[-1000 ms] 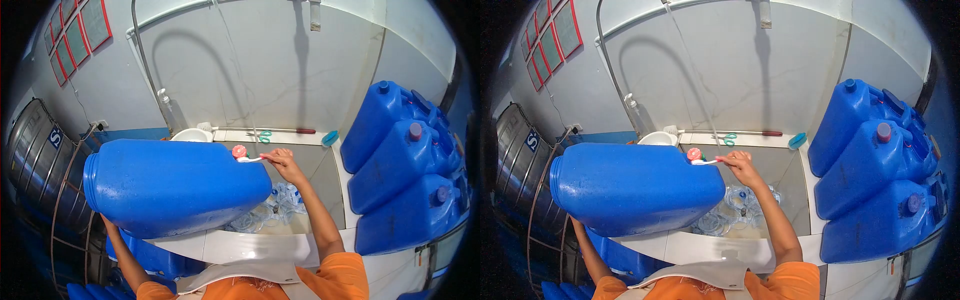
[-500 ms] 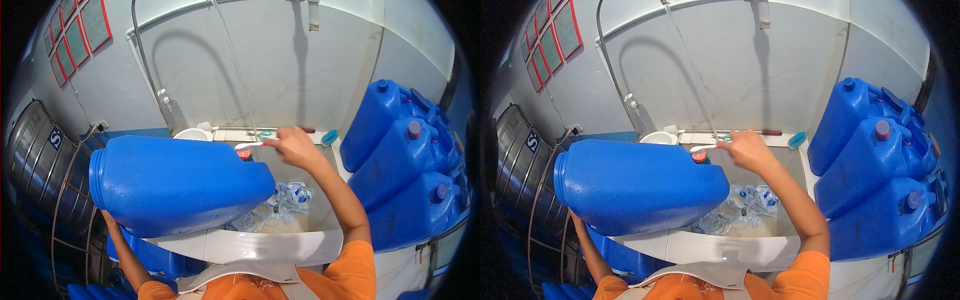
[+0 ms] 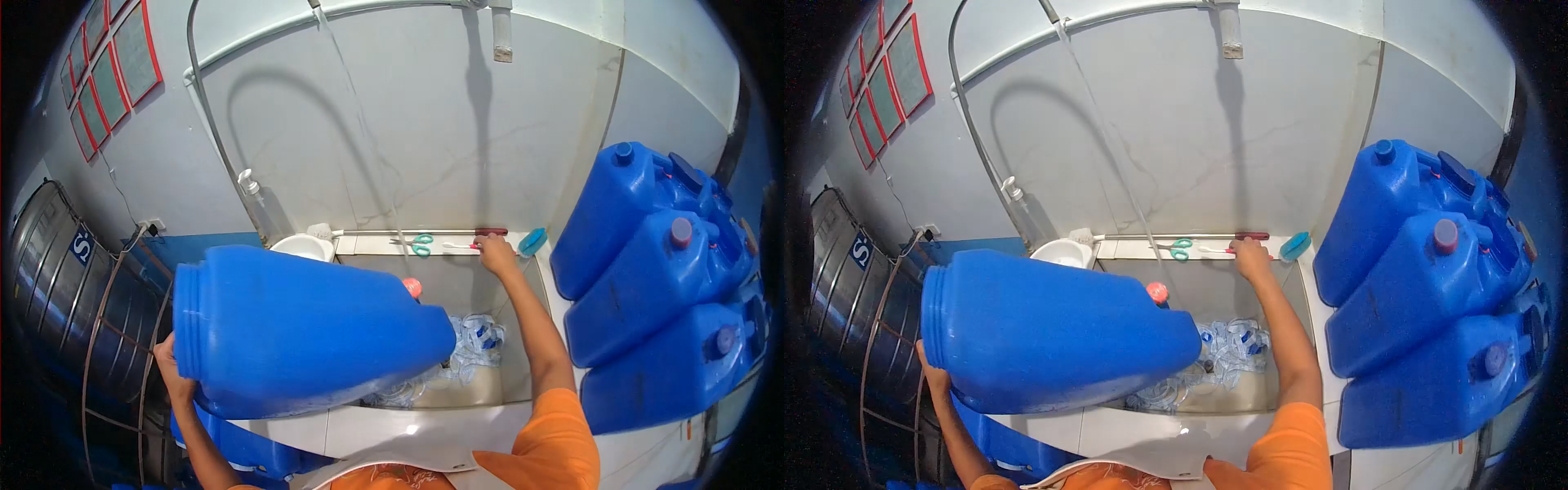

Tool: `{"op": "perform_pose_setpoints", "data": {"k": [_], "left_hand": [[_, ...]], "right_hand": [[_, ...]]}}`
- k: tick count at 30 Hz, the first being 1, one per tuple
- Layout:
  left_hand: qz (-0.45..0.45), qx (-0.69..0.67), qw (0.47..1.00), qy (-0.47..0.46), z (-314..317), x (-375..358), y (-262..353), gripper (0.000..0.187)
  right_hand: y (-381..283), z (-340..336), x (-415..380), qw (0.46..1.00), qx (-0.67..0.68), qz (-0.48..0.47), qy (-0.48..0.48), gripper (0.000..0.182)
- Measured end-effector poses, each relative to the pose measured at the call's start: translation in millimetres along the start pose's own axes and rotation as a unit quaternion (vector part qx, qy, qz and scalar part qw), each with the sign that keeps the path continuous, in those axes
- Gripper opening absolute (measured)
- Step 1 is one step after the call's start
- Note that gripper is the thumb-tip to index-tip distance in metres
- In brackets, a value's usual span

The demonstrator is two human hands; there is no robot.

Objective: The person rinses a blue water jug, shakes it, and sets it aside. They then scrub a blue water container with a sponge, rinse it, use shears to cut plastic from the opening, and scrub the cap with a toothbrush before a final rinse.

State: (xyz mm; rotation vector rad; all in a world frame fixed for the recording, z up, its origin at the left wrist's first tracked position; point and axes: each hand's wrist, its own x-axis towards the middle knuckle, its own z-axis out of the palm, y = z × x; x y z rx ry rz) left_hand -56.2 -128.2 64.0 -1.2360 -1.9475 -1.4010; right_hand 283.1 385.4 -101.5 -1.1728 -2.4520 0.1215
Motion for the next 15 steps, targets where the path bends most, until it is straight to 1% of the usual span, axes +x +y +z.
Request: {"op": "perform_pose_setpoints", "data": {"k": [1,2,3,4,5,6,7,8,9,10,11,12,13,14,15], "left_hand": [[0.000,0.001,1.000,0.001,11,4,16,0.016],[-0.004,0.026,0.999,-0.040,20,7,25,0.018],[-0.008,0.050,0.996,-0.079,28,12,27,0.021],[-0.045,0.020,0.994,-0.102,37,10,13,0.022],[-0.044,0.023,0.993,-0.103,46,10,15,0.022],[-0.029,0.031,0.994,-0.100,57,9,22,0.022],[-0.016,0.038,0.994,-0.101,64,8,24,0.022],[-0.076,0.000,0.989,-0.125,68,6,19,0.022],[-0.083,-0.001,0.987,-0.138,76,4,23,0.022],[-0.080,0.032,0.988,-0.128,86,3,32,0.021],[-0.074,0.065,0.988,-0.116,92,1,37,0.019],[-0.097,0.100,0.979,-0.152,91,0,35,0.015],[-0.099,0.099,0.977,-0.159,97,-6,32,0.015],[-0.141,0.062,0.972,-0.177,106,-12,26,0.013],[-0.181,0.026,0.964,-0.193,112,-14,24,0.011]], "right_hand": [[10,16,12,0.999,-0.041,-0.008,0.023,0.021],[19,34,25,0.995,-0.082,-0.016,0.046,0.022],[30,56,36,0.995,-0.080,-0.017,0.048,0.022],[40,80,44,0.989,-0.121,-0.028,0.081,0.021],[45,95,49,0.980,-0.161,-0.039,0.114,0.021],[33,99,50,0.981,-0.134,-0.013,0.142,0.018],[16,96,54,0.982,-0.105,-0.038,0.151,0.018],[-6,83,58,0.983,-0.078,-0.061,0.157,0.017],[-36,65,61,0.998,0.060,-0.009,0.036,0.019],[-62,52,68,0.991,0.111,-0.060,-0.039,0.021],[-92,29,69,0.974,0.135,-0.114,-0.142,0.020],[-117,18,76,0.925,0.286,-0.049,-0.247,0.017],[-122,38,90,0.912,0.269,-0.143,-0.275,0.017],[-124,58,99,0.891,0.250,-0.236,-0.298,0.017],[-135,46,97,0.892,0.251,-0.232,-0.296,0.017]]}}
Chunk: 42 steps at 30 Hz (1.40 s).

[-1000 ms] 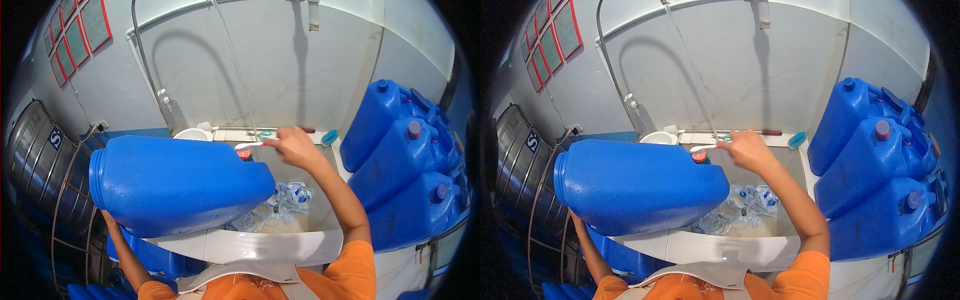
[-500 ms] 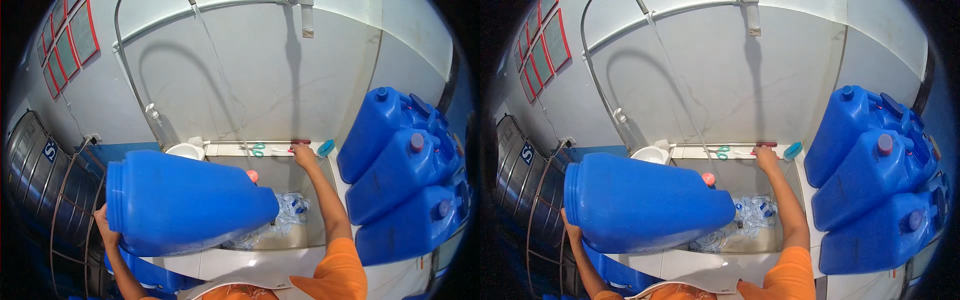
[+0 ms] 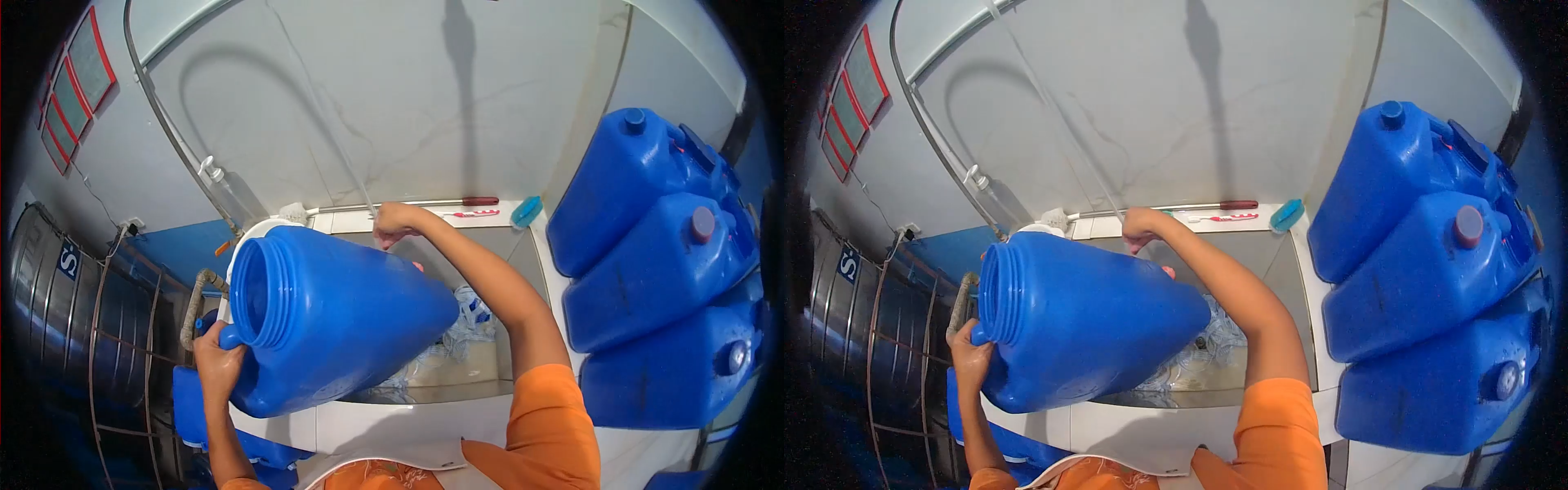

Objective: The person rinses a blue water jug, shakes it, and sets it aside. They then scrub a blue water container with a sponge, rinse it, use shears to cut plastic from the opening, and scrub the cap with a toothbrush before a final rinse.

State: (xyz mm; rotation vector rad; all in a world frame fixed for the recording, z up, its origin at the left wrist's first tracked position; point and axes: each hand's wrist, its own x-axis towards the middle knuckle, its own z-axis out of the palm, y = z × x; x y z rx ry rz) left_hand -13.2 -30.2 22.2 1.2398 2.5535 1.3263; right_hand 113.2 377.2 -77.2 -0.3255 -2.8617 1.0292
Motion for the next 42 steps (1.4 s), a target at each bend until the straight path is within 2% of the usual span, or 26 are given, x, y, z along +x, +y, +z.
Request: {"op": "perform_pose_setpoints", "data": {"k": [1,2,3,6,10,12,15,16,17,18,19,20,21,24,28,30,31,32,34,37,41,42], "left_hand": [[-0.002,0.041,0.999,-0.006,2,-3,16,0.010],[0.002,0.040,0.999,-0.008,1,-3,15,0.010],[-0.016,0.032,0.999,-0.012,2,-4,13,0.010],[-0.035,0.016,0.999,-0.010,2,-7,13,0.008],[-0.052,0.014,0.998,0.016,-4,-16,17,0.007],[-0.054,0.009,0.998,0.025,-5,-20,15,0.007],[-0.056,-0.001,0.998,0.031,-8,-23,8,0.007],[-0.055,-0.006,0.998,0.028,-9,-24,5,0.007],[-0.057,-0.006,0.998,0.029,-10,-25,6,0.007],[-0.063,0.000,0.998,0.032,-9,-26,8,0.008],[-0.068,0.005,0.997,0.036,-9,-27,9,0.008],[-0.070,0.004,0.997,0.037,-9,-27,8,0.008],[-0.070,0.009,0.997,0.039,-9,-27,6,0.009],[-0.075,0.005,0.997,0.037,-7,-26,0,0.010],[-0.117,-0.012,0.993,0.007,0,-23,-13,0.015],[-0.124,0.027,0.992,-0.017,4,-16,-15,0.019],[-0.161,-0.044,0.984,-0.058,10,-14,-13,0.020],[-0.196,-0.115,0.969,-0.097,16,-13,-13,0.022],[-0.198,-0.136,0.965,-0.106,38,-10,-29,0.023],[-0.268,-0.201,0.929,-0.160,64,-7,-42,0.023],[-0.251,-0.232,0.923,-0.179,96,-12,-35,0.023],[-0.253,-0.234,0.922,-0.177,106,-12,-38,0.023]], "right_hand": [[-25,-10,-5,0.985,0.102,0.140,0.005,0.016],[-40,-17,-9,0.940,0.204,0.275,0.011,0.015],[-39,-18,-10,0.926,0.255,0.276,0.020,0.012],[-43,-21,-2,0.944,0.198,0.264,0.005,0.020],[-55,-29,1,0.922,0.250,0.293,0.037,0.019],[-58,-35,6,0.938,0.211,0.276,-0.013,0.017],[-65,-42,2,0.946,0.165,0.278,-0.008,0.015],[-9,-26,22,0.985,0.119,0.125,-0.012,0.015],[48,-10,43,0.997,0.056,-0.049,0.003,0.016],[102,5,62,0.979,0.001,-0.201,0.035,0.017],[52,-9,45,0.995,0.080,-0.058,0.008,0.017],[0,-24,27,0.979,0.177,0.104,0.005,0.018],[-49,-39,11,0.934,0.256,0.247,0.029,0.019],[-78,-50,5,0.946,0.197,0.258,0.020,0.022],[-86,-56,3,0.930,0.212,0.300,0.026,0.019],[-76,-53,5,0.969,0.151,0.195,0.011,0.020],[-78,-55,11,0.921,0.238,0.306,0.035,0.019],[-79,-53,11,0.922,0.238,0.305,0.032,0.019],[-94,-57,6,0.923,0.227,0.308,0.038,0.017],[-88,-50,9,0.929,0.236,0.284,0.033,0.014],[-77,-49,9,0.924,0.222,0.310,0.013,0.013],[-74,-47,10,0.926,0.216,0.306,0.035,0.019]]}}
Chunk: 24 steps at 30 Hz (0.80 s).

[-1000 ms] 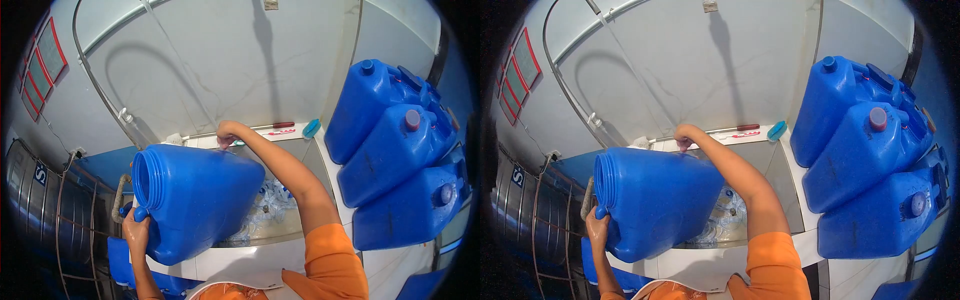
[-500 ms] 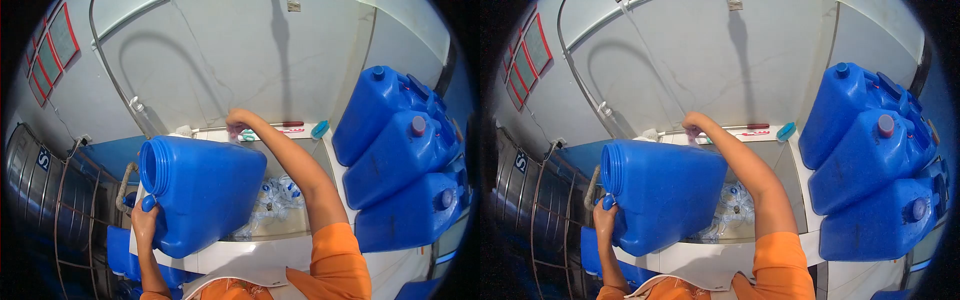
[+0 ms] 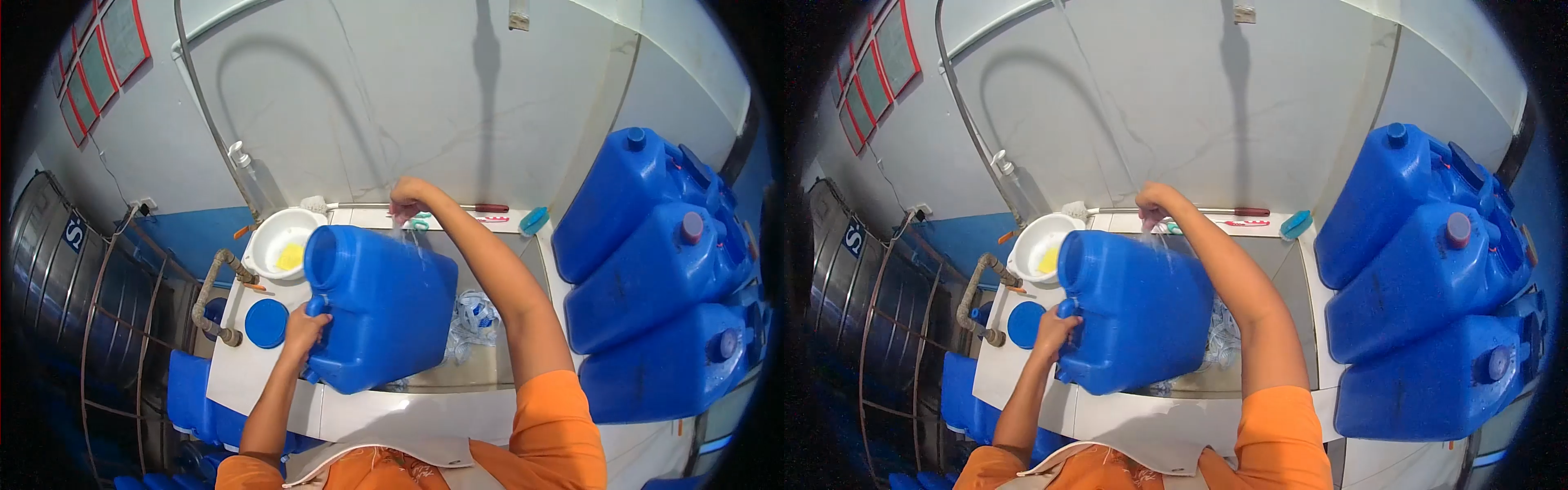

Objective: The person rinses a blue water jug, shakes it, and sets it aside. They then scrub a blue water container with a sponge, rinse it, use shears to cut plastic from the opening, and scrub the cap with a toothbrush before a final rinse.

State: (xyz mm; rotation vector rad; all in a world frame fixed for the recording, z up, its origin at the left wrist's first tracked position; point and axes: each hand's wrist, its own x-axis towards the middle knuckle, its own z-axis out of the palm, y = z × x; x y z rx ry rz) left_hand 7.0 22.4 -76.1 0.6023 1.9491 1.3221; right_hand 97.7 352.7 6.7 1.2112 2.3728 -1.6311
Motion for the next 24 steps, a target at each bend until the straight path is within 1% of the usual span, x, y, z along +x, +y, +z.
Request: {"op": "perform_pose_setpoints", "data": {"k": [1,2,3,4,5,6,7,8,9,10,11,12,14,15,17,18,19,20,21,22,23,24], "left_hand": [[0.020,0.044,0.999,-0.010,8,9,-9,0.024],[0.040,0.088,0.995,-0.020,17,17,-18,0.026],[0.038,0.084,0.996,-0.018,26,26,-27,0.026],[0.146,0.165,0.975,-0.015,37,34,-32,0.028],[0.251,0.244,0.937,-0.011,46,40,-38,0.030],[0.249,0.241,0.938,-0.009,55,41,-34,0.030],[0.266,0.299,0.915,-0.037,67,46,-24,0.031],[0.282,0.356,0.888,-0.065,77,50,-15,0.033],[0.280,0.353,0.891,-0.063,88,55,-10,0.033],[0.298,0.376,0.874,-0.083,99,64,-6,0.034],[0.318,0.398,0.854,-0.103,109,74,-1,0.035],[0.319,0.394,0.856,-0.101,117,88,2,0.035],[0.488,0.364,0.790,-0.074,131,114,4,0.040],[0.484,0.361,0.794,-0.071,139,124,4,0.040],[0.456,0.450,0.768,-0.005,149,138,9,0.040],[0.450,0.449,0.772,0.000,149,141,16,0.040],[0.402,0.458,0.792,-0.043,148,141,26,0.039],[0.351,0.463,0.809,-0.086,148,139,32,0.039],[0.343,0.461,0.815,-0.080,147,136,32,0.039],[0.380,0.400,0.828,-0.099,145,134,30,0.039],[0.412,0.338,0.838,-0.116,142,131,27,0.038],[0.421,0.320,0.841,-0.112,142,123,24,0.039]], "right_hand": [[2,1,1,1.000,0.000,-0.009,0.021,0.026],[4,1,1,1.000,-0.004,-0.008,0.018,0.026],[4,2,0,1.000,0.000,-0.016,0.011,0.025],[2,2,-2,1.000,0.004,-0.025,0.004,0.024],[1,3,-4,1.000,0.000,-0.025,0.002,0.024],[0,4,-8,1.000,0.012,-0.015,-0.008,0.018],[1,4,-7,1.000,0.024,-0.004,-0.018,0.014],[3,5,-7,1.000,0.020,-0.003,-0.021,0.014],[7,5,-1,0.998,0.047,0.009,-0.034,0.015],[9,6,0,0.996,0.075,0.021,-0.047,0.016],[11,7,1,0.996,0.070,0.022,-0.047,0.016],[13,9,-1,0.997,0.067,0.016,-0.037,0.017],[17,12,-4,0.998,0.061,0.013,-0.030,0.017],[17,14,-7,0.996,0.081,0.011,-0.020,0.017],[18,16,-5,0.995,0.097,0.008,-0.017,0.017],[22,17,1,0.994,0.107,0.002,-0.004,0.016],[24,17,5,0.993,0.117,-0.005,0.010,0.015],[26,17,8,0.994,0.111,-0.005,0.003,0.015],[30,18,10,0.995,0.093,-0.018,0.020,0.014],[33,19,12,0.996,0.076,-0.032,0.035,0.014],[40,23,12,0.997,0.072,-0.033,0.021,0.014],[50,27,10,0.997,-0.016,-0.055,0.042,0.022]]}}
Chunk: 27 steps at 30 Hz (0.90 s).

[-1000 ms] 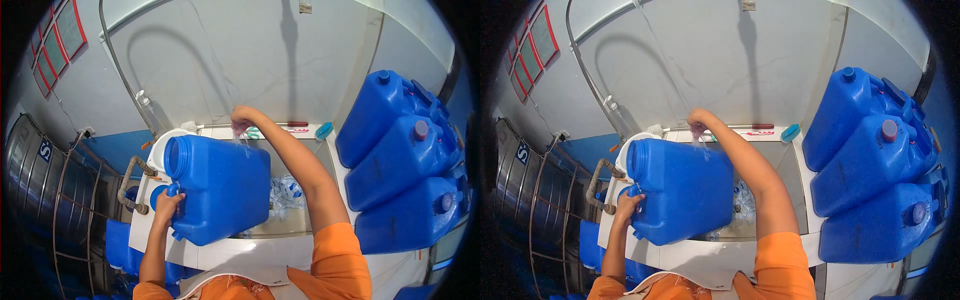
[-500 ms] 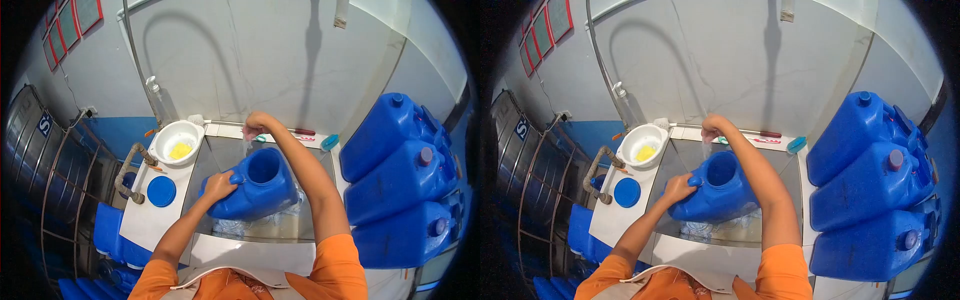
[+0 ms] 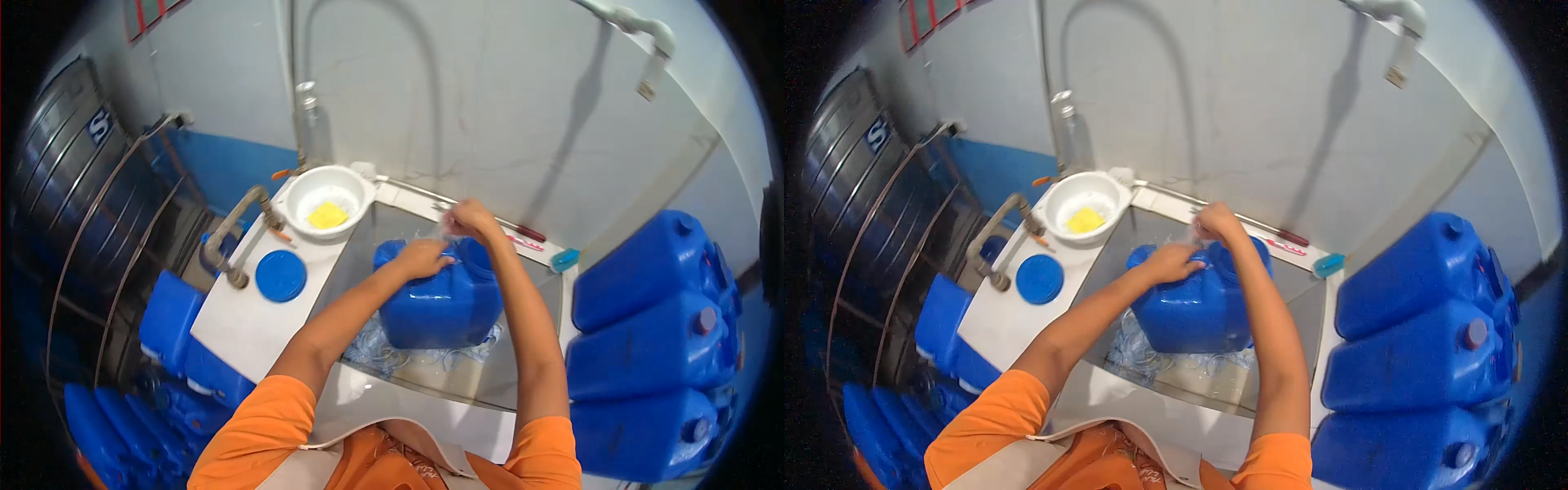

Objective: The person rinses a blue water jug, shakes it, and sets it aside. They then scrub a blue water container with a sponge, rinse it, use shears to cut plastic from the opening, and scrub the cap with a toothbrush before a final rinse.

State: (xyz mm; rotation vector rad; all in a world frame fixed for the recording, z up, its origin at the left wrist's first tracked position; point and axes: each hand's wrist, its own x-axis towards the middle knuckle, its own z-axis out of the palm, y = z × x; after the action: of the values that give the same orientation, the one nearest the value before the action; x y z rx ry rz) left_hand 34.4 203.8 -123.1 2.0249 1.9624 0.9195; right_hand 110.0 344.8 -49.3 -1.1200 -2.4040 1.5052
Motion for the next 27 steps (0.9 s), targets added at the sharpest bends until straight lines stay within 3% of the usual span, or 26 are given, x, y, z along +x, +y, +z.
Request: {"op": "perform_pose_setpoints", "data": {"k": [2,3,4,6,8,9,11,12,13,14,16,18,21,25,27], "left_hand": [[-0.015,-0.030,0.999,0.001,1,-14,19,0.032],[0.023,-0.063,0.998,-0.002,3,-20,24,0.022],[0.064,-0.141,0.988,0.005,10,-25,25,0.028],[0.148,-0.212,0.964,0.062,1,-45,33,0.034],[0.103,-0.232,0.964,0.072,-27,-70,19,0.035],[0.061,-0.254,0.963,0.070,-44,-90,6,0.035],[-0.046,-0.060,0.984,0.159,-78,-129,-30,0.028],[-0.113,0.037,0.980,0.158,-94,-151,-49,0.030],[-0.190,0.136,0.967,0.102,-120,-170,-57,0.047],[-0.212,0.243,0.942,0.094,-128,-190,-71,0.060],[-0.276,0.283,0.916,0.070,-135,-219,-97,0.086],[-0.352,0.273,0.895,0.018,-137,-230,-100,0.100],[-0.372,0.251,0.893,-0.039,-140,-229,-100,0.105],[-0.370,0.235,0.898,-0.033,-153,-230,-92,0.101],[-0.298,0.264,0.916,0.047,-156,-235,-84,0.099]], "right_hand": [[22,21,-9,0.983,-0.171,-0.062,0.029,0.040],[32,42,-25,0.982,-0.156,-0.095,0.054,0.051],[43,58,-47,0.979,-0.139,-0.127,0.081,0.062],[62,68,-80,0.992,-0.005,-0.041,0.123,0.065],[41,80,-133,0.976,-0.132,-0.028,0.173,0.060],[39,81,-152,0.976,-0.129,-0.023,0.175,0.060],[44,83,-184,0.941,-0.254,-0.023,0.223,0.051],[54,83,-196,0.940,-0.253,-0.014,0.228,0.051],[65,83,-206,0.935,-0.249,-0.022,0.252,0.047],[73,85,-217,0.929,-0.244,-0.031,0.277,0.045],[84,94,-240,0.921,-0.252,-0.038,0.294,0.044],[92,104,-261,0.914,-0.259,-0.047,0.308,0.044],[106,95,-288,0.949,-0.205,0.005,0.239,0.040],[142,68,-303,0.957,-0.137,0.041,0.250,0.034],[146,52,-306,0.975,-0.142,0.062,0.157,0.029]]}}
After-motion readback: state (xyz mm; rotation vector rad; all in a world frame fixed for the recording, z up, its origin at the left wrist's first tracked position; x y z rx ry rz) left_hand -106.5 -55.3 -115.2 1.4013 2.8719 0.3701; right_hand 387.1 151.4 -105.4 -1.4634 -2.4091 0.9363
